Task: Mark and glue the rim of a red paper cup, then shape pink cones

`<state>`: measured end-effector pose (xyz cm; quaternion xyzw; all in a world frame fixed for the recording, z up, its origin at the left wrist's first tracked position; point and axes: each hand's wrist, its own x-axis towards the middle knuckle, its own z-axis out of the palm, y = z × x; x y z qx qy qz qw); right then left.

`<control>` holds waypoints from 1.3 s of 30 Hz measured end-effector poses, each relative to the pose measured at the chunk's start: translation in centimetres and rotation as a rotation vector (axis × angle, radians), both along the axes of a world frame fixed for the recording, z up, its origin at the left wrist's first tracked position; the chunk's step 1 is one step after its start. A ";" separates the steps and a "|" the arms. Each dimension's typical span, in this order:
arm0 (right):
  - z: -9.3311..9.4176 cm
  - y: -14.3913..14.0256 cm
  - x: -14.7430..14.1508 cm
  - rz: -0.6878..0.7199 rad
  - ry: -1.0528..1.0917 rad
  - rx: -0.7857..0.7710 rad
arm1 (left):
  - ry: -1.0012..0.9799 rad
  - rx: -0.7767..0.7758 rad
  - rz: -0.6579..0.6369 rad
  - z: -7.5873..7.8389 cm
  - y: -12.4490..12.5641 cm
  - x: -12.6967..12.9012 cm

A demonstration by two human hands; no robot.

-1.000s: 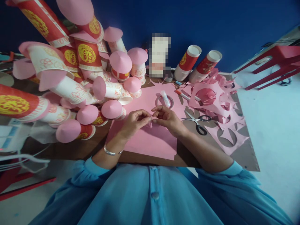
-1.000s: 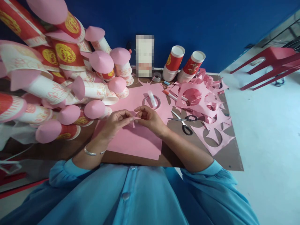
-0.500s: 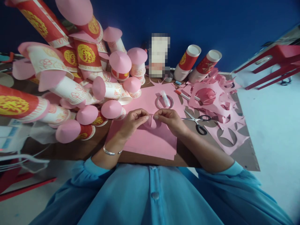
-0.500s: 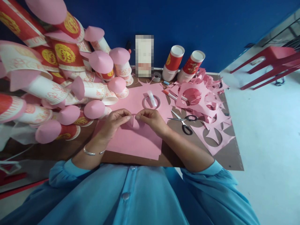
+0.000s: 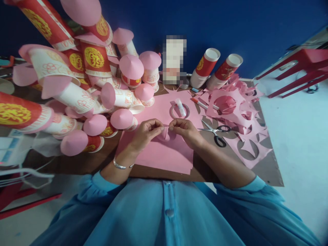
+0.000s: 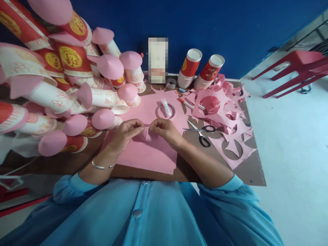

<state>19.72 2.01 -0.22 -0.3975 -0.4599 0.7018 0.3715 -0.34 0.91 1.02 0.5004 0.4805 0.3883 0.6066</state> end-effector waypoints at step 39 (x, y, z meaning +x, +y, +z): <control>-0.4 -0.1 -0.3 -0.175 0.156 -0.146 | -0.228 -0.255 0.054 -0.8 0.0 -0.2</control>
